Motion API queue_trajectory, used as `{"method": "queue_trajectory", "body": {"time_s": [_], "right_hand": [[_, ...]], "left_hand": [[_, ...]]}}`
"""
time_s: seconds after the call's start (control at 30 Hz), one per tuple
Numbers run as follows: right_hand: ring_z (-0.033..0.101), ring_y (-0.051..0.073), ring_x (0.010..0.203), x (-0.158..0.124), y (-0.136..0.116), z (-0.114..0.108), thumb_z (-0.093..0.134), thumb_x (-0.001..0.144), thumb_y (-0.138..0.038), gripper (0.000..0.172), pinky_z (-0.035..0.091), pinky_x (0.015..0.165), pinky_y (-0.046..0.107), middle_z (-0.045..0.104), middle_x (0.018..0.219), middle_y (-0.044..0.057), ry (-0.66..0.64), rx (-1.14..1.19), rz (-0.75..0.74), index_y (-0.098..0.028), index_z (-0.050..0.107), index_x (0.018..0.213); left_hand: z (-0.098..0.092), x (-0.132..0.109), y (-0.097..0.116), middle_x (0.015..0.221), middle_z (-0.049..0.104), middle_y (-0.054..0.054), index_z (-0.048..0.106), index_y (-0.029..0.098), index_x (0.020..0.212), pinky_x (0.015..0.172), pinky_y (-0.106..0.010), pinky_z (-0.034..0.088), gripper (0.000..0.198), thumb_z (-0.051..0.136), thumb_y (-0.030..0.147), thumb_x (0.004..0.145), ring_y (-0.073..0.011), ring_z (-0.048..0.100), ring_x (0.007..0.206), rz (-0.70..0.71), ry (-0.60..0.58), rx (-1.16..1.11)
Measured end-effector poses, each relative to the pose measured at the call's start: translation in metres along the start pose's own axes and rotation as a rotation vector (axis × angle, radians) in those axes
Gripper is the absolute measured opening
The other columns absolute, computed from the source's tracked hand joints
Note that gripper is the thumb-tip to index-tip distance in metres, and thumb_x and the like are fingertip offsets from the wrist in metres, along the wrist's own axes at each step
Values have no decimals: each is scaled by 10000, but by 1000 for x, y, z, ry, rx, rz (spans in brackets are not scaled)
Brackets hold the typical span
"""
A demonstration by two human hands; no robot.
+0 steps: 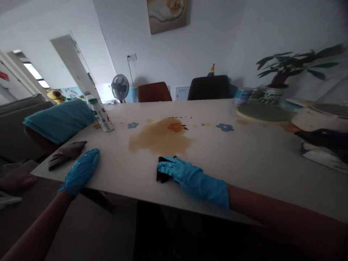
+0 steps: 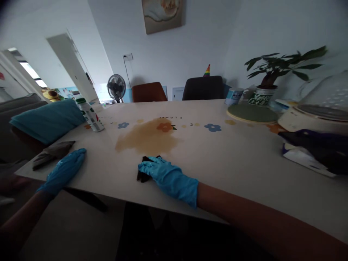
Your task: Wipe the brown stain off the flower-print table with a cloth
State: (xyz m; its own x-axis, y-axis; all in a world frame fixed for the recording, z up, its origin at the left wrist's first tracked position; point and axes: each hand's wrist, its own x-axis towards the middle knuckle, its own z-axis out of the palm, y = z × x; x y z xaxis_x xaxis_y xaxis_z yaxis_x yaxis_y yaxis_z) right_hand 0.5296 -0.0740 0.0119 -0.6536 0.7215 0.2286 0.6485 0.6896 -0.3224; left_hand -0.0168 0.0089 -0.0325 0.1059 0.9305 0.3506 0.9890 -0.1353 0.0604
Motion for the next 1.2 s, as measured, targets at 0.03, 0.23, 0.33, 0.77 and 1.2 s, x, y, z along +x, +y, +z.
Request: {"method": "queue_trajectory", "body": {"time_s": [0.03, 0.23, 0.33, 0.77, 1.2], "right_hand": [[597, 329, 1741, 16, -3, -1, 528, 1235, -189, 656, 513, 1444, 611, 651, 1852, -4, 27, 47, -10, -442, 657, 1826], [576, 304, 1758, 149, -47, 1, 495, 1192, -120, 703, 441, 1502, 520, 710, 1798, -6, 116, 84, -119, -374, 680, 1821], [603, 327, 1737, 209, -72, 16, 543, 1203, -171, 672, 496, 1457, 547, 685, 1816, -23, 77, -52, -104, -419, 677, 1813], [574, 398, 1747, 231, -63, 33, 530, 1259, -481, 576, 512, 1392, 621, 567, 1913, -3, -163, -204, -4, -422, 661, 1816], [340, 439, 1877, 54, 61, -34, 446, 1237, -434, 713, 250, 1522, 748, 446, 1993, 86, -136, -205, 319, -300, 508, 1935]], "left_hand": [[-1, 0, 3, 1749, 680, -262, 655, -16, 1676, 1491, -582, 448, 767, 316, 385, 1117, -378, 659, 1660, -14, -2, -6], [-11, 2, 15, 1718, 720, -225, 709, 47, 1652, 1492, -531, 457, 702, 351, 358, 1134, -346, 684, 1643, -65, 7, -29], [-16, 1, 15, 1732, 711, -218, 717, 65, 1669, 1490, -492, 463, 749, 323, 425, 1143, -339, 686, 1646, -62, -16, -44], [-13, 3, 11, 1669, 755, -226, 734, 23, 1619, 1454, -548, 511, 813, 284, 486, 1125, -366, 734, 1583, -55, 45, -54], [-14, 9, 7, 1693, 739, -225, 695, 60, 1622, 1481, -537, 465, 816, 273, 514, 1092, -361, 715, 1602, -62, 2, -38]]}}
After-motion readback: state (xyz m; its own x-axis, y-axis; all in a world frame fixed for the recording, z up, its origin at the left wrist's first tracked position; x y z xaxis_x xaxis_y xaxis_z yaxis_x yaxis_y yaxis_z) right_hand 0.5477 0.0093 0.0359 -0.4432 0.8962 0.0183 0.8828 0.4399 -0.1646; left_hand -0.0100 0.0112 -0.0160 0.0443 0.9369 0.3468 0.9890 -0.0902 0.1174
